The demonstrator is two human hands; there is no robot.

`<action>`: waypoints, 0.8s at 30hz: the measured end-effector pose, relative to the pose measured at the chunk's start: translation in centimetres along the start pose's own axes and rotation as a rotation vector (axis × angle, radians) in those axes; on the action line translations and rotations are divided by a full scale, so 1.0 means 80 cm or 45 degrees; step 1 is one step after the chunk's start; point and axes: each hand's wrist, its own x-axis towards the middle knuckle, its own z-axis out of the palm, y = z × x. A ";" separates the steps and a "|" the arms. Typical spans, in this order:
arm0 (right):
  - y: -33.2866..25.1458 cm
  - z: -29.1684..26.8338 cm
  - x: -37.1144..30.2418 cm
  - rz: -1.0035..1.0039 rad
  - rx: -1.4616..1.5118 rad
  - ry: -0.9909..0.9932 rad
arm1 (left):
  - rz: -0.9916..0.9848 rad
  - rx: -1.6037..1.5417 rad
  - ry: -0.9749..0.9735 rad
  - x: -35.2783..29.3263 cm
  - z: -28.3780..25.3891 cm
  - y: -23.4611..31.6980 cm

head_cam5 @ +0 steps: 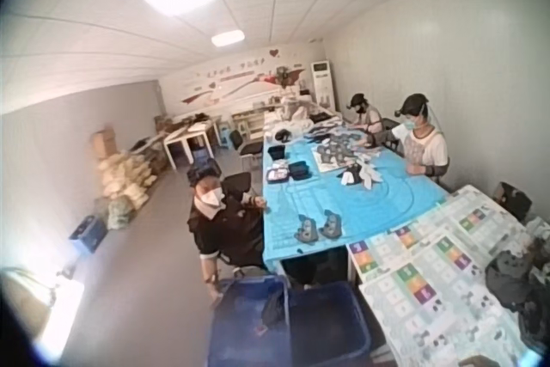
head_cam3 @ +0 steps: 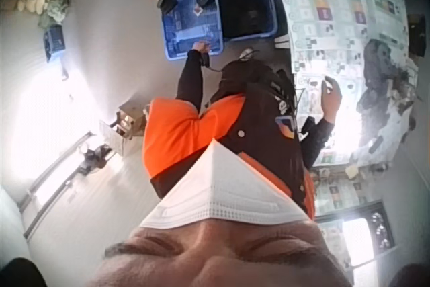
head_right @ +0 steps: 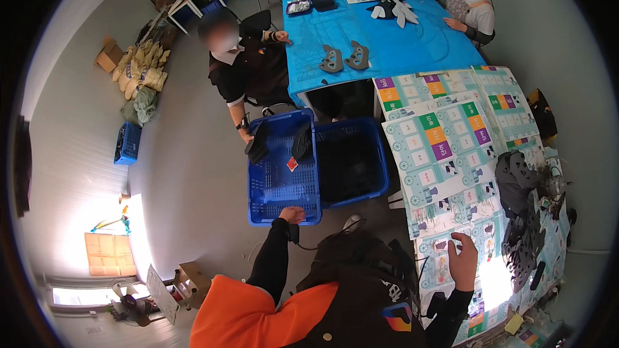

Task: The person prepares shoe components by using a tool to apply localized heat or glue to specific points on gray synthetic material parts, then places them on the table.

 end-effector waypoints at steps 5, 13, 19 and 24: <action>0.004 0.005 -0.009 0.058 0.083 -0.023 | -0.716 -0.288 0.141 -0.037 0.048 -0.030; -0.005 0.006 0.011 -0.013 0.063 -0.060 | -0.789 -0.502 0.160 -0.043 0.044 -0.030; -0.012 0.004 0.006 -0.019 0.025 -0.049 | -0.271 -0.035 0.161 -0.023 0.060 -0.008; -0.014 0.010 0.002 -0.052 0.039 -0.041 | -0.545 -0.171 0.186 -0.034 0.047 -0.037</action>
